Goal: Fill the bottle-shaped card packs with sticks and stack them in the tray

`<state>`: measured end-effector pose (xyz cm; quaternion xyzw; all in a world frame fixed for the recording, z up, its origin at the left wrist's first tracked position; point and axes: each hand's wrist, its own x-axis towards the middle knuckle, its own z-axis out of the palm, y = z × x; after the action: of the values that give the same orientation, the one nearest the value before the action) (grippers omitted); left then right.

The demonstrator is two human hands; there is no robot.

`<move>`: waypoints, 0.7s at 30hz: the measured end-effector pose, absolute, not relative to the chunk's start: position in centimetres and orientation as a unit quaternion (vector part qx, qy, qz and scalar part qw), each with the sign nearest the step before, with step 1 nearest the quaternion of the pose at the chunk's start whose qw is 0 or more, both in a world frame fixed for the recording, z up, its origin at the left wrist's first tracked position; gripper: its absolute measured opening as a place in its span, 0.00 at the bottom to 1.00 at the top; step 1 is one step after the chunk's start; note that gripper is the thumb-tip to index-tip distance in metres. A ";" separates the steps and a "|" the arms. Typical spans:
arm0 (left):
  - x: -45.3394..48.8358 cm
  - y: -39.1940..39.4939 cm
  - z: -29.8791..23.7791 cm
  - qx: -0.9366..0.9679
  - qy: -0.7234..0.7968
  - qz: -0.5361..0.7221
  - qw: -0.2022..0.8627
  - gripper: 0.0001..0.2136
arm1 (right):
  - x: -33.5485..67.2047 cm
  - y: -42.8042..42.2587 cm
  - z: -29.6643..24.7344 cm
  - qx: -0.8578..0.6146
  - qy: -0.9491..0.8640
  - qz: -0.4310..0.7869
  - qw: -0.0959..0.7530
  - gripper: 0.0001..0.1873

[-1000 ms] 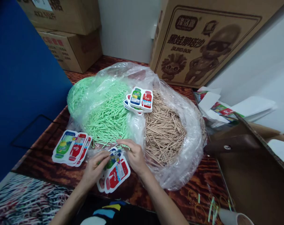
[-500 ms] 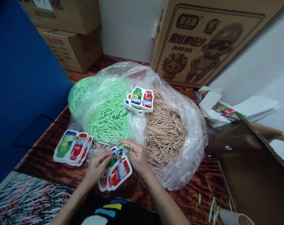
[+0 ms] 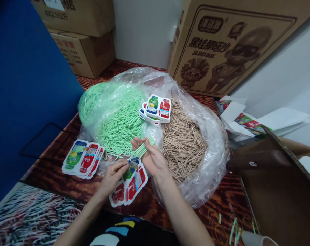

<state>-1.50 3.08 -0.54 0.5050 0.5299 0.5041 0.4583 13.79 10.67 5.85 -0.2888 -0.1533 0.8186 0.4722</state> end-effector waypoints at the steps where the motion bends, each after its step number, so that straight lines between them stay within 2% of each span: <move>1: -1.4 3.0 -0.7 0.483 0.533 0.507 0.475 0.07 | 13.7 10.5 5.8 -0.294 -0.163 0.819 0.465 0.03; 5: -1.0 2.7 -1.2 0.397 0.541 0.510 0.539 0.09 | 13.5 9.7 5.9 -0.346 -0.254 0.801 0.418 0.08; 8: -0.8 2.8 -1.4 0.393 0.530 0.527 0.536 0.09 | 13.9 9.3 6.6 -0.387 -0.383 0.765 0.343 0.12; 10: -0.8 3.1 -1.2 0.405 0.518 0.545 0.521 0.08 | 14.6 9.0 7.3 -0.408 -0.497 0.706 0.296 0.17; 13: -0.8 3.5 -0.7 0.417 0.506 0.565 0.502 0.08 | 15.9 8.2 8.4 -0.458 -0.630 0.577 0.245 0.29; 15: -0.6 3.7 -0.4 0.420 0.508 0.569 0.492 0.09 | 16.6 7.5 8.8 -0.484 -0.677 0.509 0.218 0.33; 21: -0.1 3.7 -0.1 0.387 0.493 0.564 0.537 0.10 | 17.0 6.2 8.8 -0.446 -0.766 0.384 0.256 0.18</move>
<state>-0.14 3.66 -0.10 0.3873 0.4933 0.5640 0.5372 17.03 6.15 8.80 -0.4465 -0.7664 0.3842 0.2561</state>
